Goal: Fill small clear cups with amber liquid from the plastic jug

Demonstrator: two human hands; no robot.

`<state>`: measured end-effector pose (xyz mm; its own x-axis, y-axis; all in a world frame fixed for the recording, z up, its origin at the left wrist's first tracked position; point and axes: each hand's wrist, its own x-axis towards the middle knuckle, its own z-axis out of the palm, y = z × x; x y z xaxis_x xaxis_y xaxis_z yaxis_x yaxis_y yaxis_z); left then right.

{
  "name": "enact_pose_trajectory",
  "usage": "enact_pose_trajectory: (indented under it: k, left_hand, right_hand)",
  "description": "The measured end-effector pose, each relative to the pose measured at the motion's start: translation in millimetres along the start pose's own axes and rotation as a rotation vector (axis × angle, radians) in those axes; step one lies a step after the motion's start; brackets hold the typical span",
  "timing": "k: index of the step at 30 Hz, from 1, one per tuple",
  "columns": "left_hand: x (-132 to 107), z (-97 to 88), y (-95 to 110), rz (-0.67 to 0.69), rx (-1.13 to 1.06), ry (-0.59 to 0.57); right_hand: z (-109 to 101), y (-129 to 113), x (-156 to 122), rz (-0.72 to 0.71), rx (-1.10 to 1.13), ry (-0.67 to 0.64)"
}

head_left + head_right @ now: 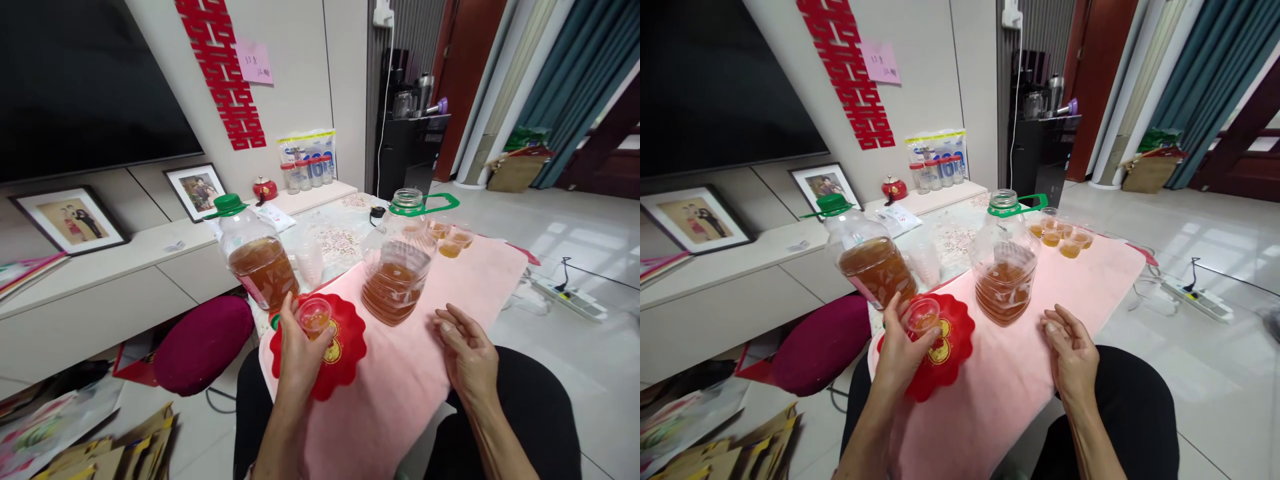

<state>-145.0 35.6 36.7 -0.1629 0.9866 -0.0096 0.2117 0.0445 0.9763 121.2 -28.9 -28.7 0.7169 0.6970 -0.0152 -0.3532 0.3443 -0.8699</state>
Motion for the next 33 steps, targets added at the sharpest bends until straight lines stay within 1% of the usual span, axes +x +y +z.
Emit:
enact_pose_trajectory:
  k: [2,5,8,11,14,17,22,25,28,30,33]
  left_hand:
    - [1.9,0.7,-4.8,-0.017,-0.043,-0.025]
    - [5.4,0.2,-13.9,-0.006,-0.045,-0.047]
    - [8.6,-0.4,-22.1,0.005,-0.031,-0.047]
    - [9.3,-0.4,-24.6,0.021,-0.026,-0.046]
    - [6.8,-0.1,-20.1,0.025,-0.026,-0.05]
    - [1.6,0.2,-9.7,0.022,-0.048,-0.059]
    - [-13.1,1.0,7.9,0.006,-0.156,-0.101]
    - [-25.1,3.4,10.6,0.02,-0.155,-0.19]
    - [-40.8,8.8,13.5,0.007,-0.182,-0.3]
    - [-53.5,13.6,18.0,-0.025,-0.187,-0.366]
    - [-70.6,23.1,23.1,-0.033,-0.203,-0.447]
  right_hand:
    - [-2.5,-1.2,-2.0,0.001,-0.012,-0.017]
    - [-6.4,-1.7,-4.5,0.001,-0.04,-0.043]
    - [-9.5,-1.0,-7.2,-0.008,-0.07,-0.071]
    - [-11.2,-0.6,-10.5,-0.012,-0.101,-0.112]
    - [-10.4,-1.7,-15.6,0.006,-0.128,-0.181]
    - [-5.7,-5.6,-23.8,0.033,-0.155,-0.282]
    - [13.6,-21.3,-45.4,0.082,-0.191,-0.461]
    - [27.9,-33.4,-57.3,0.119,-0.18,-0.551]
    - [36.7,-43.5,-63.9,0.165,-0.155,-0.607]
    - [38.3,-48.6,-65.9,0.196,-0.136,-0.631]
    - [35.8,-53.0,-65.7,0.251,-0.106,-0.656]
